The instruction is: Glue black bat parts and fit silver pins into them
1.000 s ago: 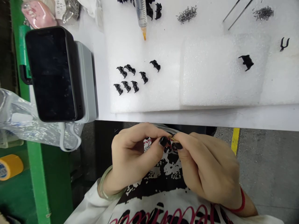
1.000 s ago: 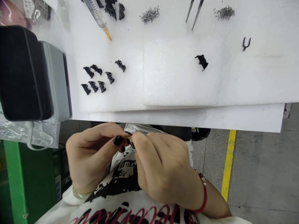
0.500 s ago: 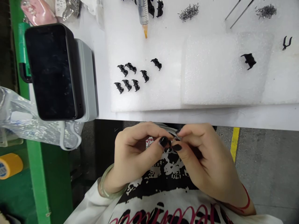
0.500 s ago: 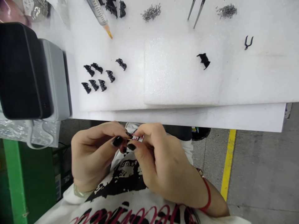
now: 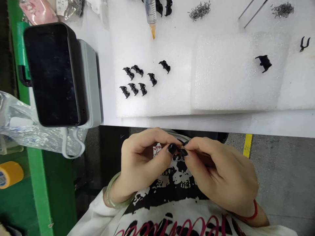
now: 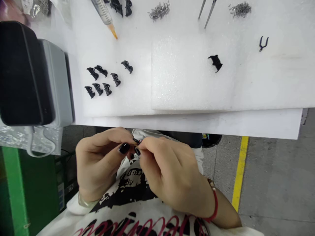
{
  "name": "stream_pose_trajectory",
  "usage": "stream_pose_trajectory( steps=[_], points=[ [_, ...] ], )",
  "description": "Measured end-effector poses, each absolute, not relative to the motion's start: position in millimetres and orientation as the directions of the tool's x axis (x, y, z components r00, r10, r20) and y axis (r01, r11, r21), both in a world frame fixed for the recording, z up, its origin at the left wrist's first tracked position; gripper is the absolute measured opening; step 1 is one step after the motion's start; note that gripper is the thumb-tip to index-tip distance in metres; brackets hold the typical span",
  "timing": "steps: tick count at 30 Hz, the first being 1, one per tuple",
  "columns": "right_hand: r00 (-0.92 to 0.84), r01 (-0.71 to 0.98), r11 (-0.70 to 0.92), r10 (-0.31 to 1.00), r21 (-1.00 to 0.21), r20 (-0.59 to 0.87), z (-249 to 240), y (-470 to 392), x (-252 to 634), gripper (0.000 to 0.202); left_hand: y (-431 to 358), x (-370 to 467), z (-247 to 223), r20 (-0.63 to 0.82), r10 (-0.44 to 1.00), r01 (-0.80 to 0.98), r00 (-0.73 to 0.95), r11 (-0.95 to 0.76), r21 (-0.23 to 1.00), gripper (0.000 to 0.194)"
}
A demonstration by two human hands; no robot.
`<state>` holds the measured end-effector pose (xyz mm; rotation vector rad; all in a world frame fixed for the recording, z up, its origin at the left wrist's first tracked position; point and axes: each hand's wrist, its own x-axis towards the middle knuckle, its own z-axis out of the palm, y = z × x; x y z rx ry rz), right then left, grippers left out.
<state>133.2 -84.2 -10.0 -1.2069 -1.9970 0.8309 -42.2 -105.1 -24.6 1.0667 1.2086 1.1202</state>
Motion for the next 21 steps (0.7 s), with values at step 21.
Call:
stream_pose_trajectory(
  steps=[21],
  points=[
    [-0.394, 0.384, 0.257, 0.914, -0.887, 0.094, -6, -79, 147, 0.011, -104, -41, -25, -0.298, 0.945, -0.245, 0.134, 0.323, 0.914, 0.016]
  ],
)
